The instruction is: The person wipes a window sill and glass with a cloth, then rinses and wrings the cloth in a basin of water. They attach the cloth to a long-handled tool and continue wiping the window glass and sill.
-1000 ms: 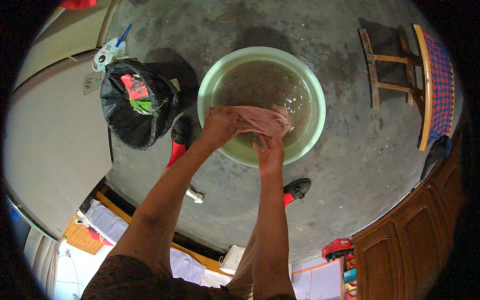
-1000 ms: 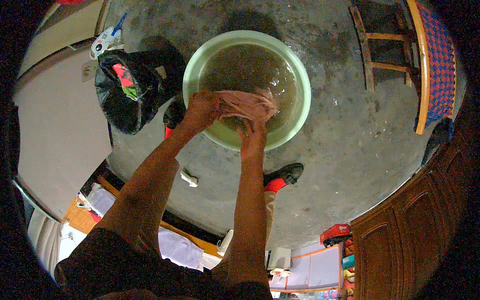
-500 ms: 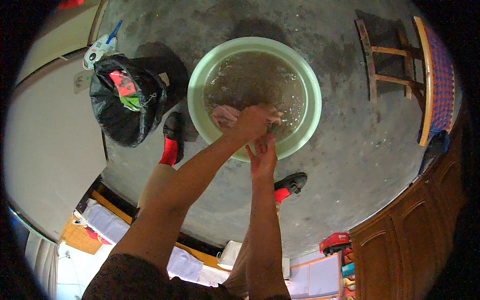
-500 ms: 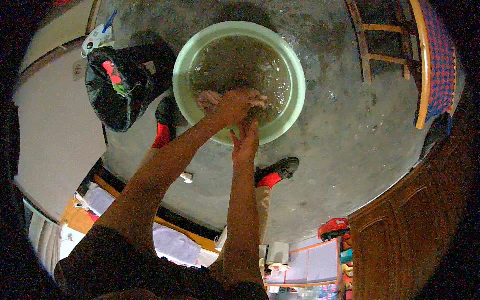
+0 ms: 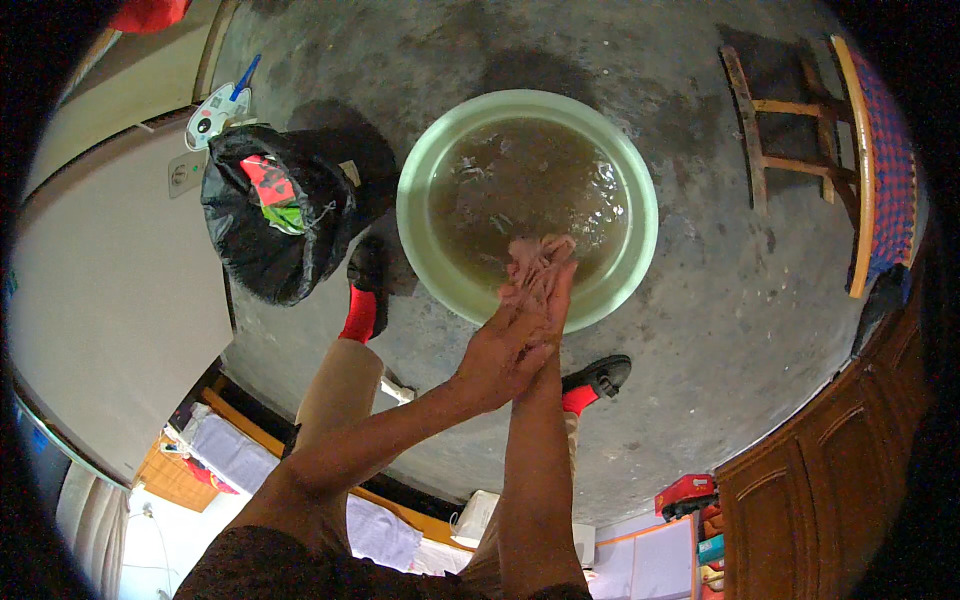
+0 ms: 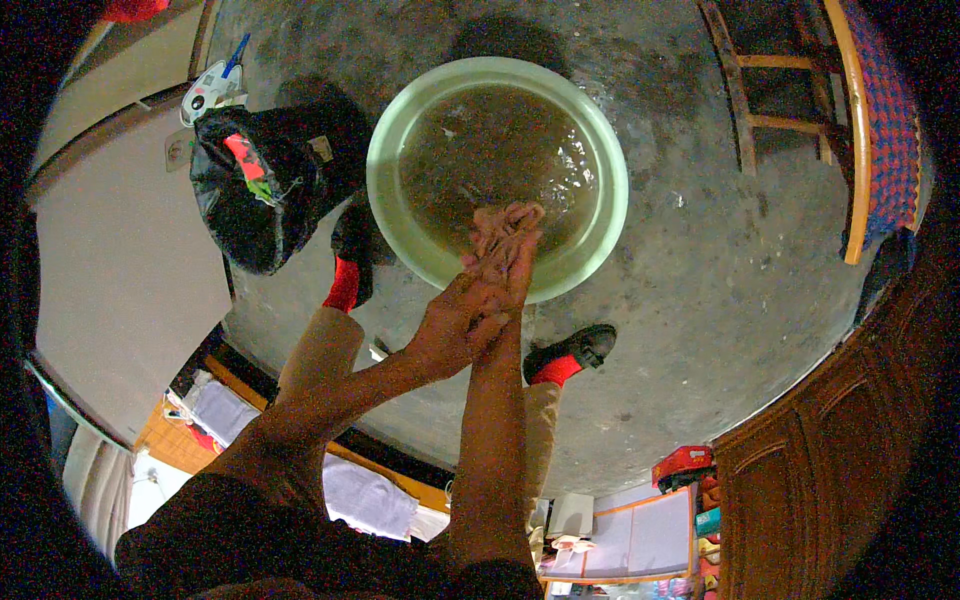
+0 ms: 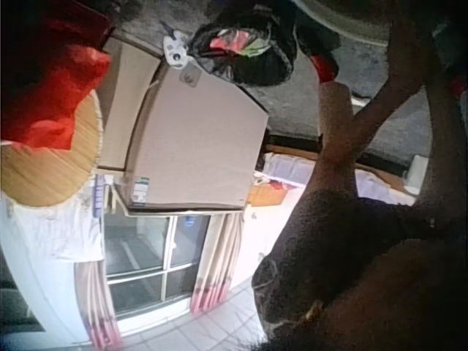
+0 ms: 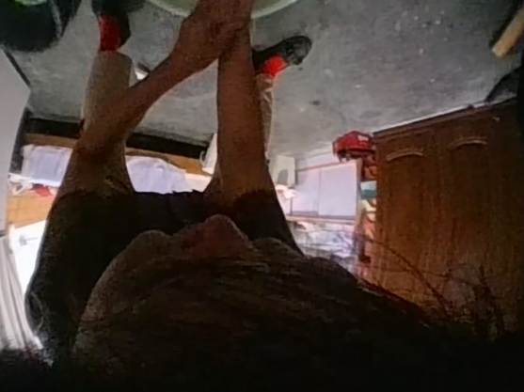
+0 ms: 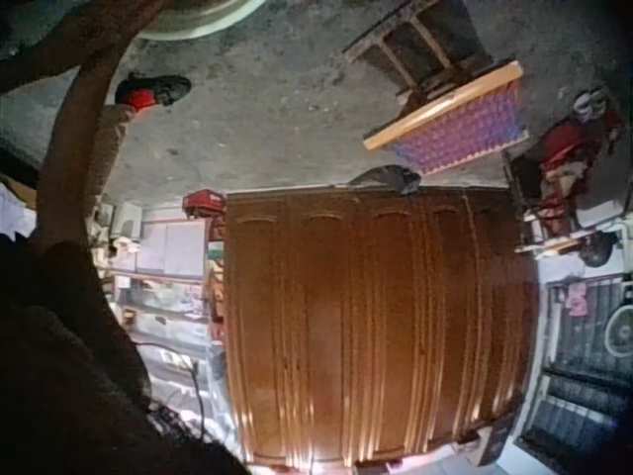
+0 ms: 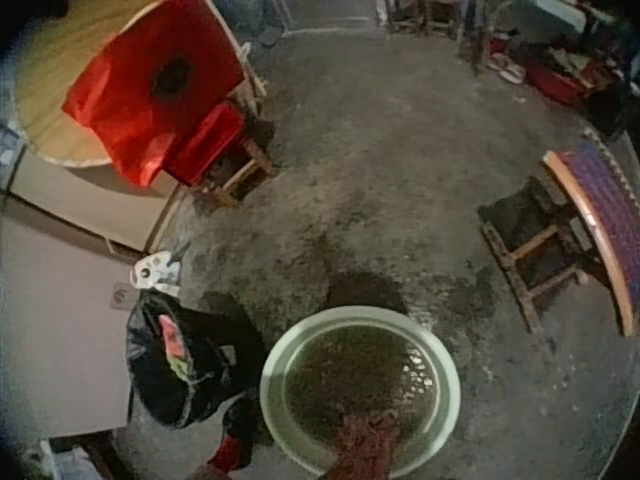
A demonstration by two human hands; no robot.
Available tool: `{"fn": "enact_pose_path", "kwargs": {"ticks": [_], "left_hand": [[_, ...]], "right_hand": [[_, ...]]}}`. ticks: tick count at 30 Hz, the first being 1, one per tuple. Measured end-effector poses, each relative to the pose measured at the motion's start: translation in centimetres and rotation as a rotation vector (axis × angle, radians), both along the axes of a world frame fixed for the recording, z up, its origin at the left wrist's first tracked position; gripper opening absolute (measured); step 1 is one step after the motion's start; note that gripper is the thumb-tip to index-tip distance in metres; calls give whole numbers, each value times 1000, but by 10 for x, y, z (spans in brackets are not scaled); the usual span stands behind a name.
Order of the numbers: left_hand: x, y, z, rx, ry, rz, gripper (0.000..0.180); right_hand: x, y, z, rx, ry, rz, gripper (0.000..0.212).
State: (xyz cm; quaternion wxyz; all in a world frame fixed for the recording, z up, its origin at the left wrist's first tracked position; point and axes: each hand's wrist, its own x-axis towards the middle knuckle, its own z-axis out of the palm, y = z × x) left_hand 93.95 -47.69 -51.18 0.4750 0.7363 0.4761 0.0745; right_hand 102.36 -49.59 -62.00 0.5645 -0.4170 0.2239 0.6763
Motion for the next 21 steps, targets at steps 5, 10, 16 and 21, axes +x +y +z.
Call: {"fn": "enact_pose_path", "kwargs": {"ticks": [5,10,16,21], "left_hand": [[15,45,-43,-109,351,45,37],[13,27,-50,-31,266,-5,39],[23,35,-54,4,403,-61,38],[26,27,-57,162,350,-17,25]], "right_hand": [[-25,-5,-18,4,-399,73,52],[-3,2,5,-51,24,9,49],[0,-5,-3,-18,-92,32,42],[-16,-23,-55,-95,-93,15,35]]}}
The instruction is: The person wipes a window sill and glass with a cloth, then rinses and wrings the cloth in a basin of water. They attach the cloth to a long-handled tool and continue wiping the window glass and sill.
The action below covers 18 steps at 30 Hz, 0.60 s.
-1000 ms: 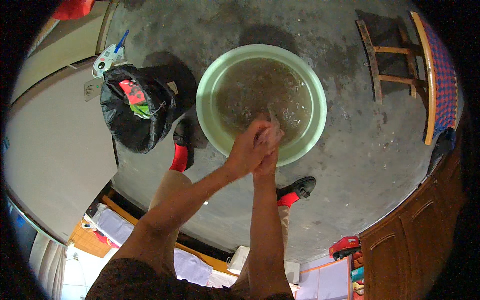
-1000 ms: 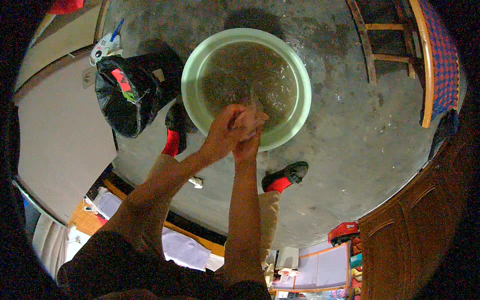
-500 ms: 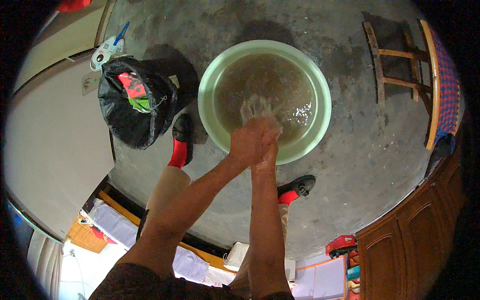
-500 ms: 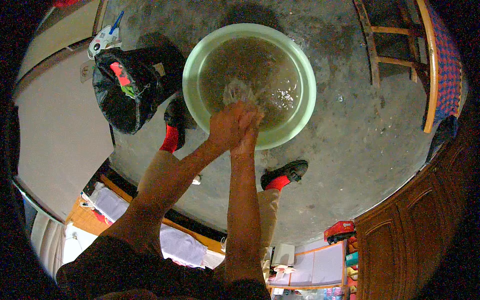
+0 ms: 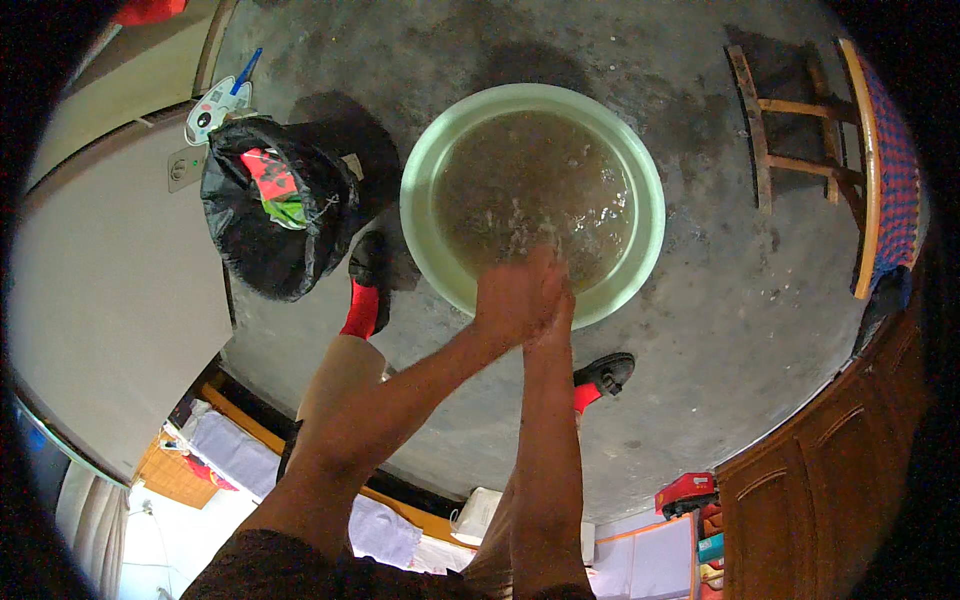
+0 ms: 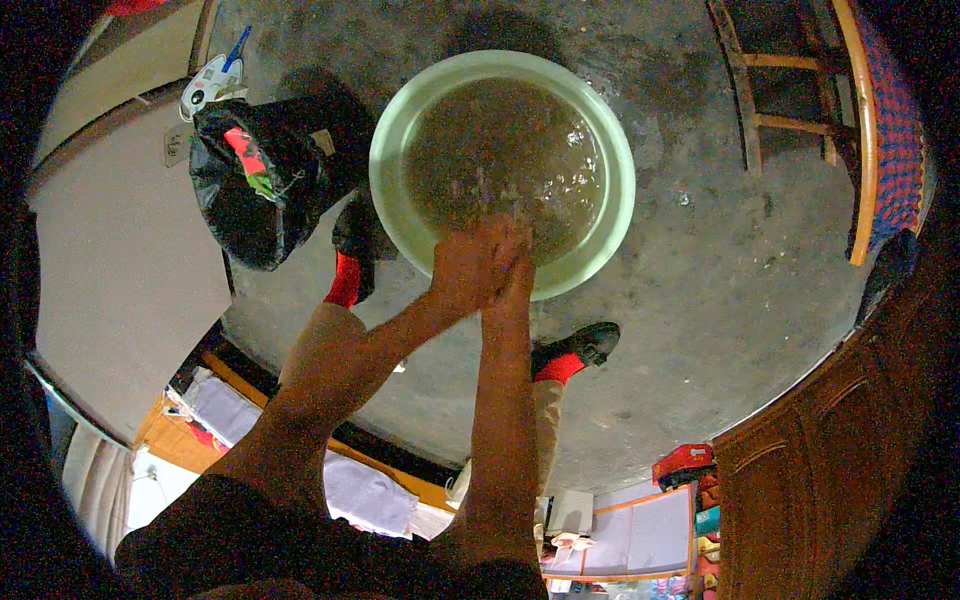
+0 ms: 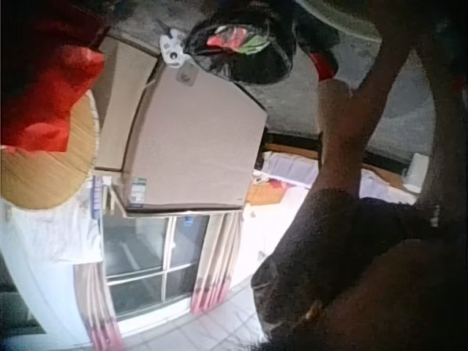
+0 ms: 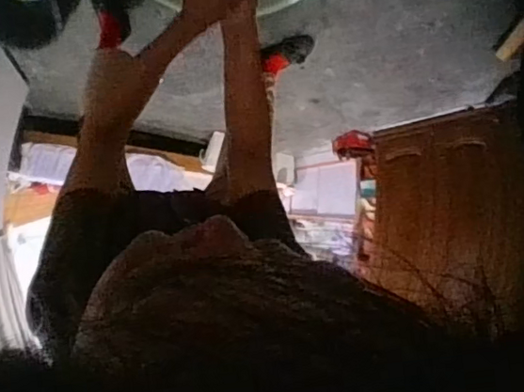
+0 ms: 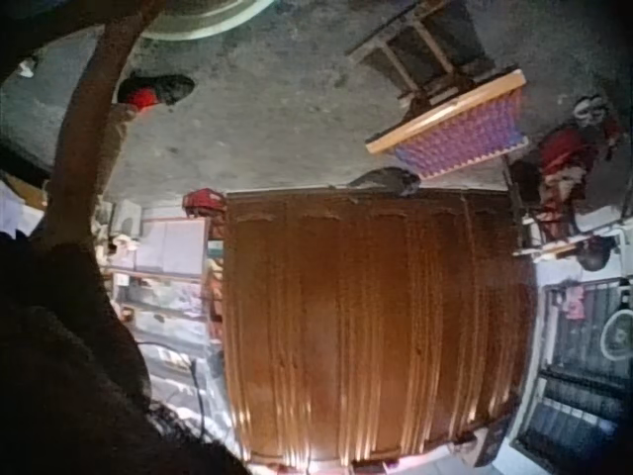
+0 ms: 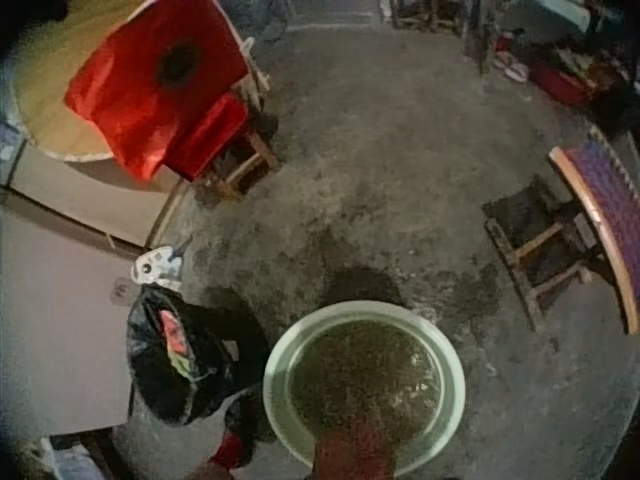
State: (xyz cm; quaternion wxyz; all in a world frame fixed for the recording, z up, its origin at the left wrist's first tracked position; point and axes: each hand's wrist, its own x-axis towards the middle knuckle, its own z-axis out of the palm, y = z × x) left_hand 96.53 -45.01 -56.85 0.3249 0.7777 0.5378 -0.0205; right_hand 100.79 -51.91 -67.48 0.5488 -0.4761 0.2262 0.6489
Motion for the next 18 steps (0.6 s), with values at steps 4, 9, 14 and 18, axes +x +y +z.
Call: {"fn": "enact_pose_path", "kwargs": {"ticks": [4,9,14,18], "left_hand": [[-11,-1,-13,118,0,-6,24],[-50,47,-59,79,256,-14,24],[-64,61,-84,99,-50,422,33],[-87,38,-131,-97,-146,308,39]], "right_hand": [[2,8,43,238,96,-149,31],[12,28,71,-120,33,4,47],[21,17,62,-245,46,46,59],[3,15,49,-204,62,91,64]]}}
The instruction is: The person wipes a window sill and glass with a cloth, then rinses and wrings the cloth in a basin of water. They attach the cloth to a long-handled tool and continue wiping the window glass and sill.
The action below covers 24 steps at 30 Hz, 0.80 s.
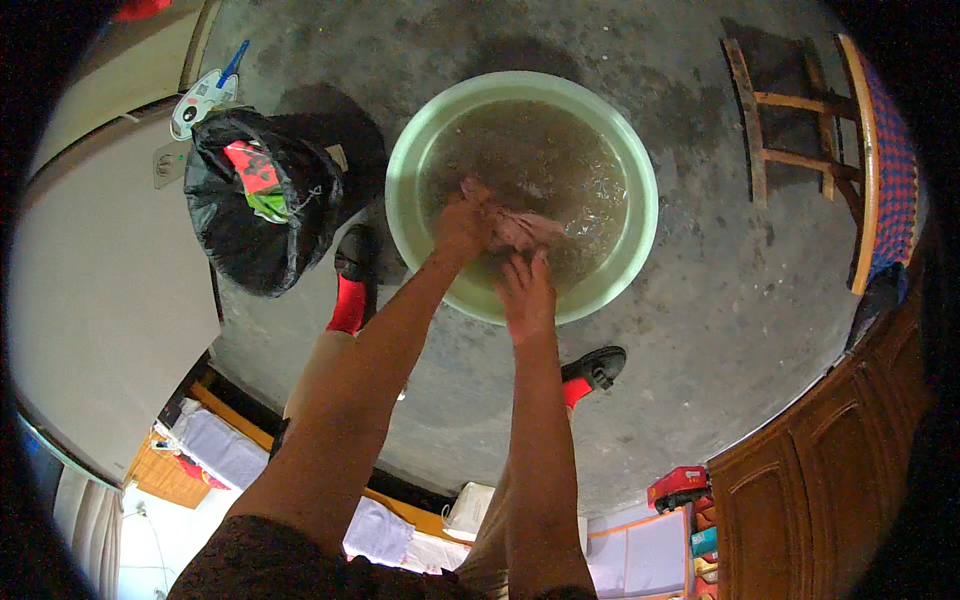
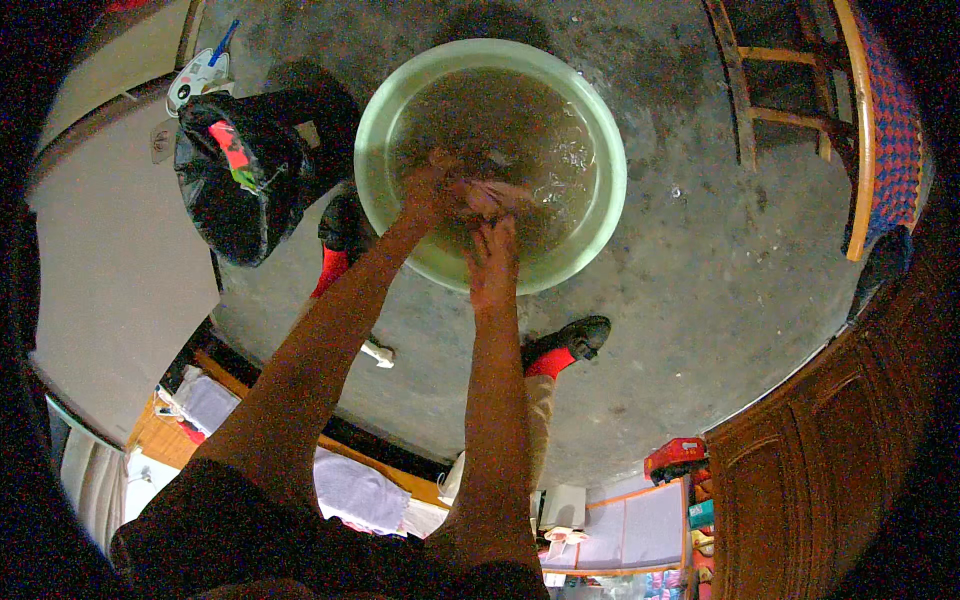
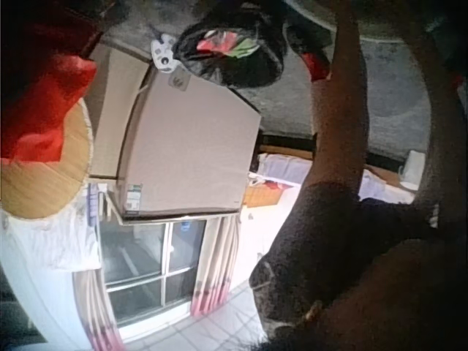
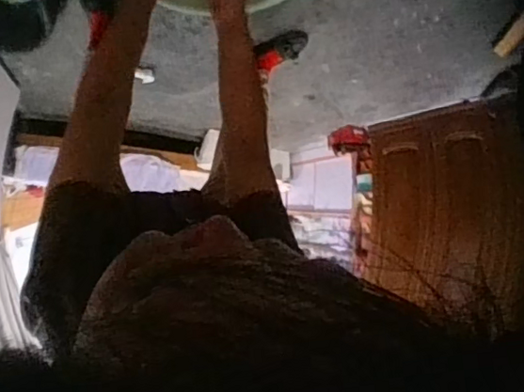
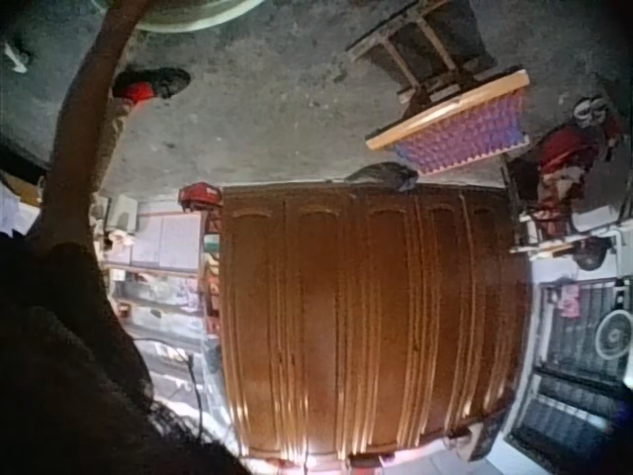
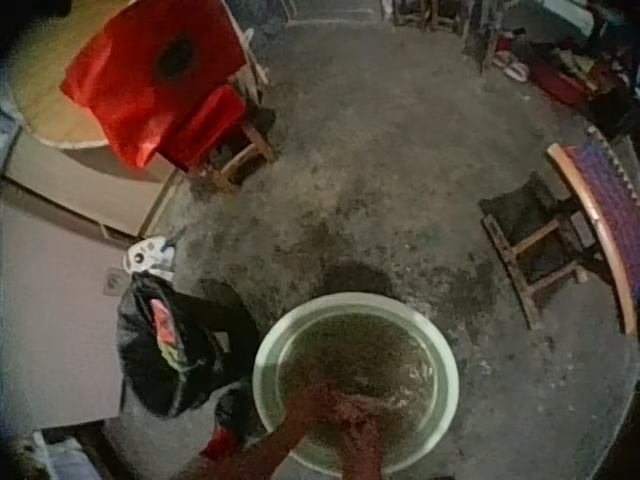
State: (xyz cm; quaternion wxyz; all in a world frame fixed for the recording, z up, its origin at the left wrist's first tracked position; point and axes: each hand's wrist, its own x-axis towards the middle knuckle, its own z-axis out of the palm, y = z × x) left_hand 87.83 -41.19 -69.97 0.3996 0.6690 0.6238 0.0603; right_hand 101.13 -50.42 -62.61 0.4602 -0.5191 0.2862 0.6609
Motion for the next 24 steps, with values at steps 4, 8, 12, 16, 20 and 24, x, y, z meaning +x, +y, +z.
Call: {"fn": "enact_pose_path", "kwargs": {"ticks": [4,8,12,16,20,24], "left_hand": [[21,-20,18,-374,-94,-290,38],[61,-52,122,-438,-172,-225,25],[66,-55,167,-267,-81,-180,23],[82,-30,134,-80,47,-68,25],[89,-18,127,-68,19,58,22],[81,-52,164,6,-92,-74,23]], "right_hand": [[15,2,-7,38,48,-19,62],[23,3,-7,125,-20,-170,63],[17,9,16,49,-14,-158,49],[3,-14,-37,319,-408,338,42],[-1,-1,-21,328,18,-192,40],[24,29,35,94,69,-166,34]]}}
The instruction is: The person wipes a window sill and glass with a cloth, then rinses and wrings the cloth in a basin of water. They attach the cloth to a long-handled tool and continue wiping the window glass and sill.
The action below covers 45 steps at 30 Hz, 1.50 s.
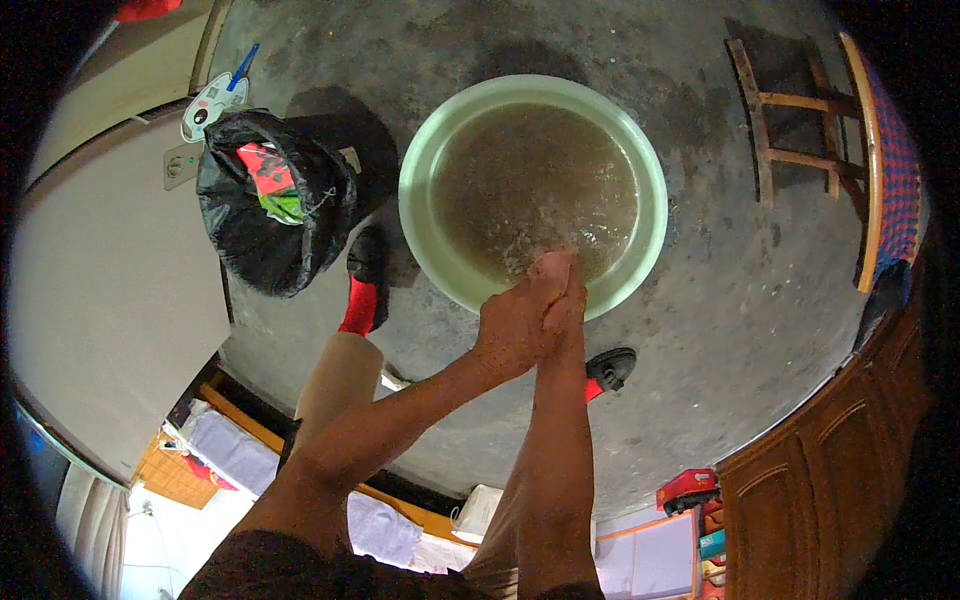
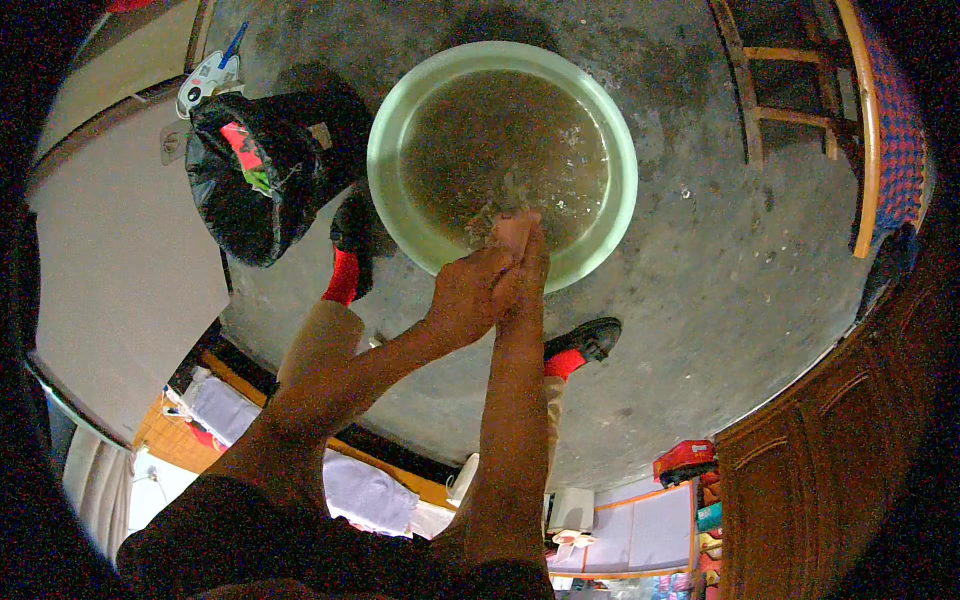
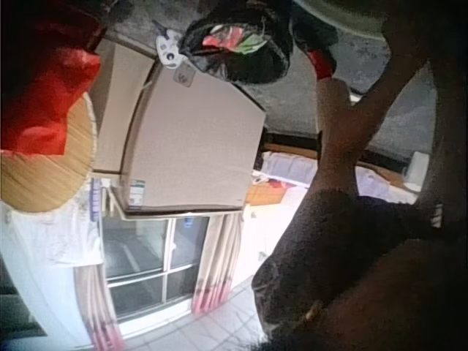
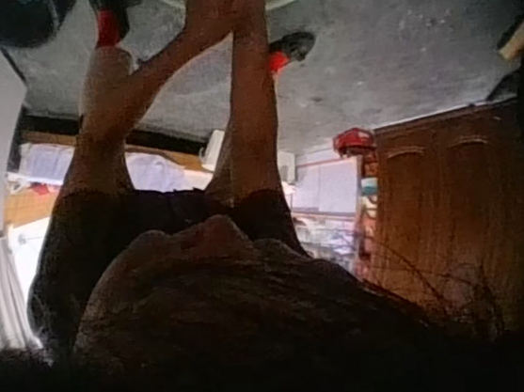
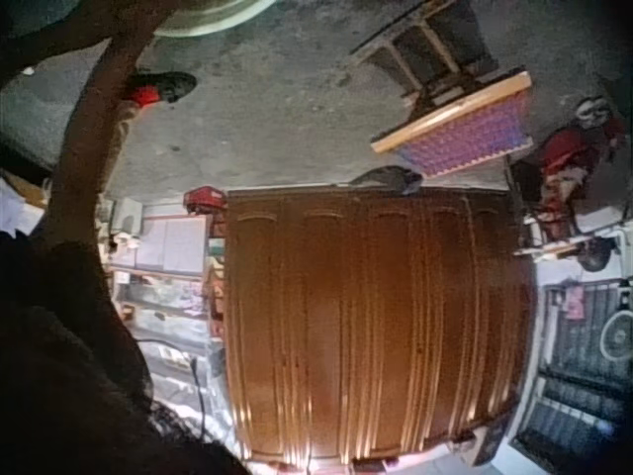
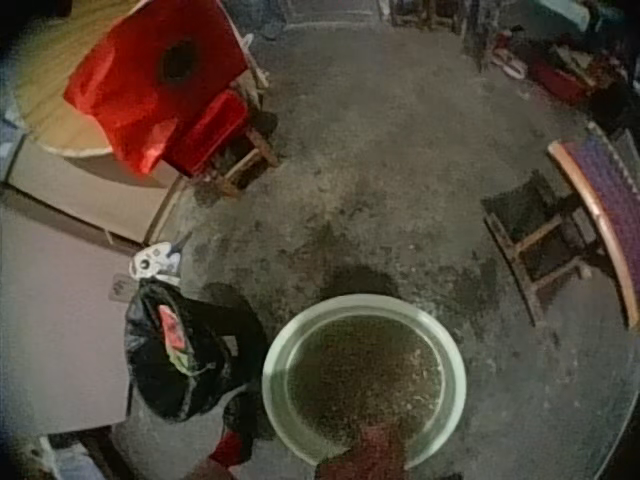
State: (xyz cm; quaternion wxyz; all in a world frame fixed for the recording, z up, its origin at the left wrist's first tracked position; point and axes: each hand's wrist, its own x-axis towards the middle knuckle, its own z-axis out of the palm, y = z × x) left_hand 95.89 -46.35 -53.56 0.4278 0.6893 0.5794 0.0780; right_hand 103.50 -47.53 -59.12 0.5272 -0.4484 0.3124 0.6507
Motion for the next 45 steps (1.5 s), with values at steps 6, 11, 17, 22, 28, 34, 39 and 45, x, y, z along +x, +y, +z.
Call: {"fn": "enact_pose_path", "kwargs": {"ticks": [6,11,17,22,28,34,39,45], "left_hand": [[-14,44,-79,-57,343,-238,29],[-67,68,-141,165,221,122,17],[-57,67,-112,-315,185,10,15],[-37,38,-1,-435,-183,-153,16],[-30,55,65,-374,-265,62,19],[-61,66,40,-76,4,-144,30],[-32,75,107,-659,-610,465,21],[-48,86,158,-735,-652,236,18]], "right_hand": [[-19,-51,-82,867,471,-319,39],[-9,-18,-8,0,-266,49,56],[-14,-33,-11,-232,-152,225,67],[3,-26,-11,227,88,119,56],[-14,-35,31,230,-29,149,55],[-18,-17,109,206,166,119,50],[-14,-21,149,530,260,75,56],[-15,0,253,419,48,203,49]]}}
